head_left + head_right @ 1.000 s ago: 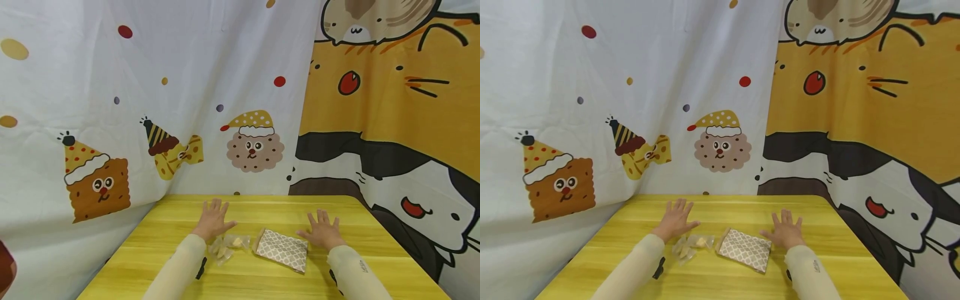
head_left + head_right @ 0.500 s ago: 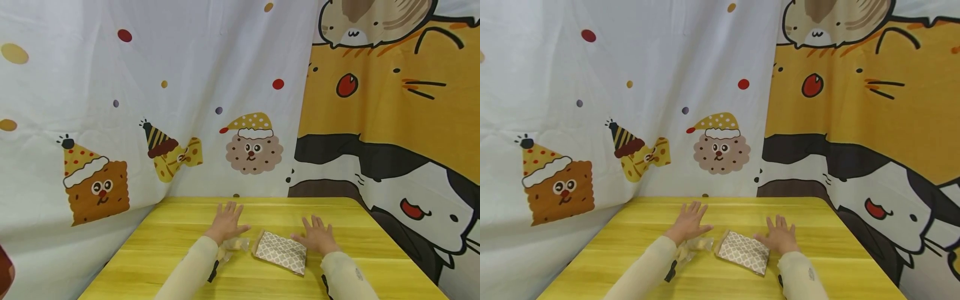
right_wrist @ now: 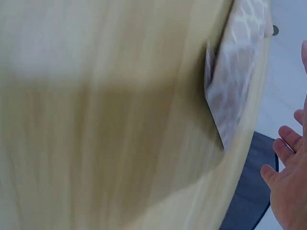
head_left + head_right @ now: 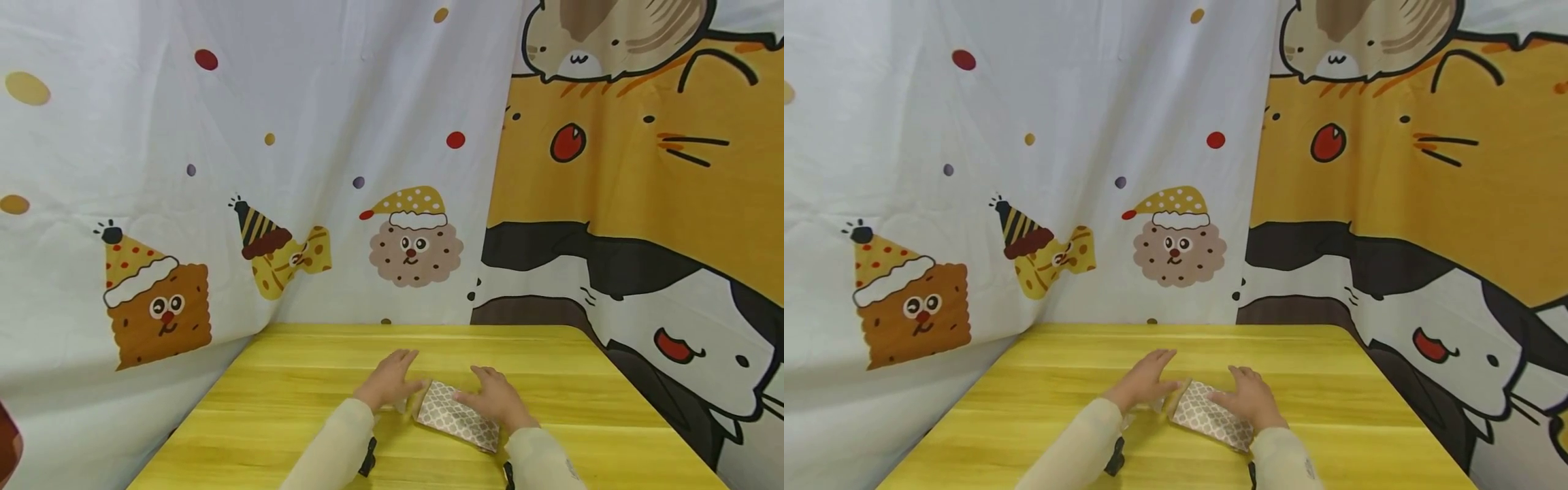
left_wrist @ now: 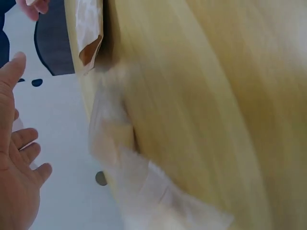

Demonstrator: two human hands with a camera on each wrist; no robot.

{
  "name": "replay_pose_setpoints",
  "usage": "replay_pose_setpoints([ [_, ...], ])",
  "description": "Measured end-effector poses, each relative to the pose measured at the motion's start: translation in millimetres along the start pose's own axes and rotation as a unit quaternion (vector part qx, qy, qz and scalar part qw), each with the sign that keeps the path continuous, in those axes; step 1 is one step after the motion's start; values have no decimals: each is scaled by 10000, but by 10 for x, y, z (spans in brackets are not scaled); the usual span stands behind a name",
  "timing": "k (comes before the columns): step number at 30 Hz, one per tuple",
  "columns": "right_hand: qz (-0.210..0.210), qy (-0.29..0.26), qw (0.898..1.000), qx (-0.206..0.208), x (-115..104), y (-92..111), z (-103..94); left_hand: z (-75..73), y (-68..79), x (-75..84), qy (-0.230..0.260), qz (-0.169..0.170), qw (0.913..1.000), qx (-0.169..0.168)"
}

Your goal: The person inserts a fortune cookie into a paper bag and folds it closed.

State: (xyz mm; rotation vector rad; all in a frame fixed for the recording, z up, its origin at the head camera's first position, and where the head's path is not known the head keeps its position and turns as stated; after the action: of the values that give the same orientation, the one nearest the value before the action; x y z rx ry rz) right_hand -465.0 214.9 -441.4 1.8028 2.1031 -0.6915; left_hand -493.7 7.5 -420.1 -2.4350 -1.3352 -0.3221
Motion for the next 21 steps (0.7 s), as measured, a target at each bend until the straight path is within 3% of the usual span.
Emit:
replay_pose_setpoints([
  [9,25,-50,9999,-150,-74,25,157,129,13,48,500,69,9987,-53],
  [15,-74,209,9993,-304,-112,37,219,231,-8,57,344,116,9992,-192],
  [21,118,311,9979,-556,-58,20,328,299,-16,56,262,120,9992,-268],
])
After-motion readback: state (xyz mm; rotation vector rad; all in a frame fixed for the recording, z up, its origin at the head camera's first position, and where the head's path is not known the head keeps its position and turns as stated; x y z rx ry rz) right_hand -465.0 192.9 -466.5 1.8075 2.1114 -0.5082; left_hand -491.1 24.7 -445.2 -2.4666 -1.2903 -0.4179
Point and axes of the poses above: each hand's wrist, its own y-axis away from the middle knuckle, its own z-axis out of the palm, x = y × z, the point moved 9 cm from there along -y, towards the middle knuckle
